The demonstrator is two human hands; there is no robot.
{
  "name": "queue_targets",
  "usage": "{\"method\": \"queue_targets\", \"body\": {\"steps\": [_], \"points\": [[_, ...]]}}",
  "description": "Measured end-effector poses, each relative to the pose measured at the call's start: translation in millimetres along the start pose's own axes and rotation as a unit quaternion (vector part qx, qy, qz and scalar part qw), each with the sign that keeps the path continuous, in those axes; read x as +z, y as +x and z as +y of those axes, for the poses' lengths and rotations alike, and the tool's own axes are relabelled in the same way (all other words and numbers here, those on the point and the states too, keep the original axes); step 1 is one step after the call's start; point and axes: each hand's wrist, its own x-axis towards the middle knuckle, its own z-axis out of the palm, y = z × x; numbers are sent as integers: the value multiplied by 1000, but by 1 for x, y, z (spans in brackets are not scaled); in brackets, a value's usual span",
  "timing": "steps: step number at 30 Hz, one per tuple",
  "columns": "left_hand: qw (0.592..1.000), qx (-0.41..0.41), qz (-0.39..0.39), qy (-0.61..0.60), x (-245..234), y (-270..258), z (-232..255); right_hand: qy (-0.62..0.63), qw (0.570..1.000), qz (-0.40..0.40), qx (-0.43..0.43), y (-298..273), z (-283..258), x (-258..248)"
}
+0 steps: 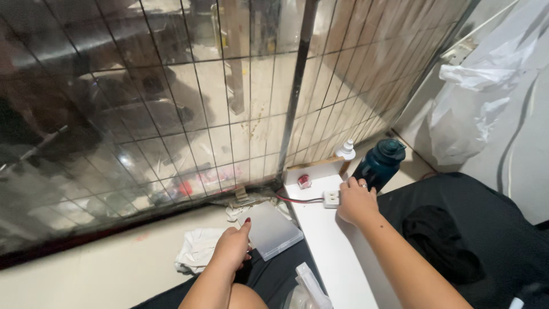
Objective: The person wipes a white surface with a cloth, then sprays a cleaning solution onto a white rectangular board and wipes it. They also wipe a clear plastic container with a cloth.
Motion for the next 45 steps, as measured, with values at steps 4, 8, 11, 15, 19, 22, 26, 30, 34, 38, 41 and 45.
{"method": "queue_targets", "body": {"steps": [4,8,11,15,19,22,26,30,34,38,41,45], "points": [[1000,0,-5,24,0,1,0,14,998,-50,-17,-23,-51,-25],[1000,-3,-7,26,0,-3,-1,64,995,-32,-73,-28,-88,-21],[999,4,3,31,-1,-3,-2,184,979,0,-85,-4,-88,11],[1000,7,3,20,-1,-4,-4,299,946,88,88,47,-79,53],[1000,14,1,19,0,-4,-6,251,964,-16,80,53,-84,56],[1000,10,-2,12,-1,1,-8,275,958,52,72,43,-80,55],[999,23,2,30,1,9,-11,253,961,35,109,6,-31,39],[997,74,5,27,7,7,-12,133,960,-71,235,-56,28,3],[991,117,21,57,6,-8,-5,108,953,-182,217,-82,63,8],[981,150,60,111,0,-28,1,92,958,-231,142,-80,82,32],[968,200,94,116,-4,-41,6,87,964,-216,128,-82,88,53],[965,223,103,90,-7,-63,6,222,954,-157,127,-78,110,70]]}}
